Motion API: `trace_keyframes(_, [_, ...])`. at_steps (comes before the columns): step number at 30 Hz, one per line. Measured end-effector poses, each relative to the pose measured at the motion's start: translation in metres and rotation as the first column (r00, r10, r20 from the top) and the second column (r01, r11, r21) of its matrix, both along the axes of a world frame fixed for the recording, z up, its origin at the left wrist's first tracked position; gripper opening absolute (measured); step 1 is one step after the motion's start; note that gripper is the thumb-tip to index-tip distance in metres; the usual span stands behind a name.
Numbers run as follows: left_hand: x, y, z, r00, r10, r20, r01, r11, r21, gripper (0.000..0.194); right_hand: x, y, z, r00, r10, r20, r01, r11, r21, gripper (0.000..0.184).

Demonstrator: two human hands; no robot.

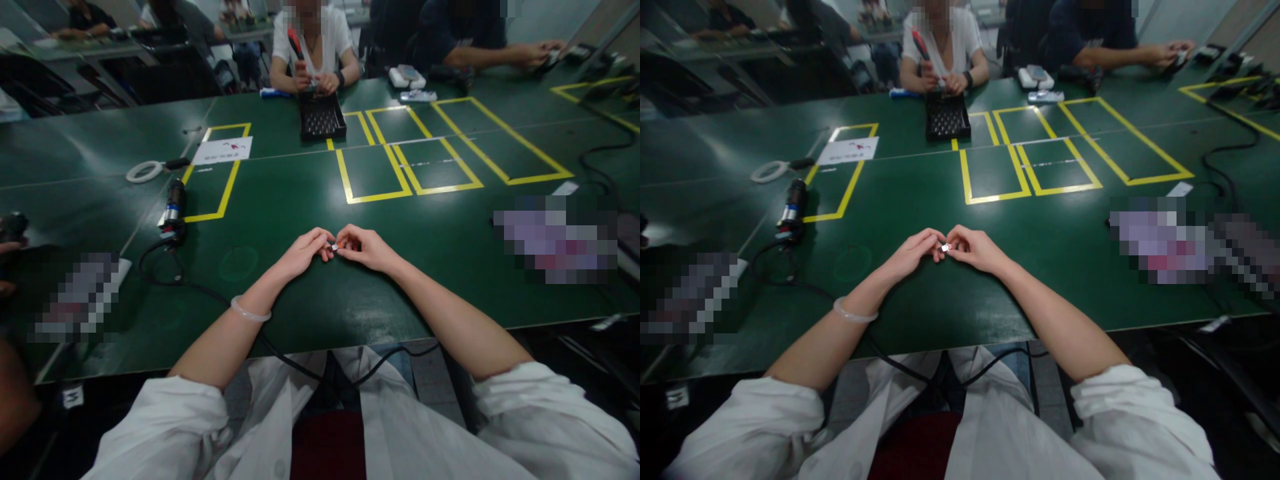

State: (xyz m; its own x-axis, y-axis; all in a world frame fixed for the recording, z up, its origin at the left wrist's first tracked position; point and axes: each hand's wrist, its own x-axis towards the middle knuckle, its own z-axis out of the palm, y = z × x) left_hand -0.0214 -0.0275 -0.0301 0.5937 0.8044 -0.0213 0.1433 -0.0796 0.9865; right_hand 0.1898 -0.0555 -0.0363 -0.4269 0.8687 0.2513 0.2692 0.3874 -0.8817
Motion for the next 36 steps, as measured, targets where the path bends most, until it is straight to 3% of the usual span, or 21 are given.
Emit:
trace_keyframes(8, [-0.0007, -0.0029, 0.0034, 0.999, -0.026, -0.042, 0.028, 0.998, 0.051, 0.034, 0.0009, 0.0008, -0.002, 0.999, -0.032, 0.024, 0.03, 0.998, 0.051, 0.019])
trace_keyframes(15, [-0.0005, -0.0046, -0.0003, 0.999, -0.041, -0.031, 0.042, 0.999, 0.02, 0.036, 0.0001, 0.0011, -0.0033, 0.999, -0.052, 0.016, 0.051, 0.997, 0.051, 0.02])
trace_keyframes(26, [-0.0003, -0.0064, 0.0003, 0.997, -0.037, -0.072, 0.041, 0.998, 0.055, 0.029, -0.0002, 0.0018, -0.0043, 0.996, -0.014, -0.086, 0.002, 0.991, -0.132, 0.027])
trace_keyframes(36, [0.0005, -0.0074, 0.0002, 0.998, -0.005, -0.055, 0.007, 0.999, 0.051, 0.033, 0.0014, 0.0035, -0.0044, 0.998, -0.009, -0.069, 0.003, 0.996, -0.09, 0.02])
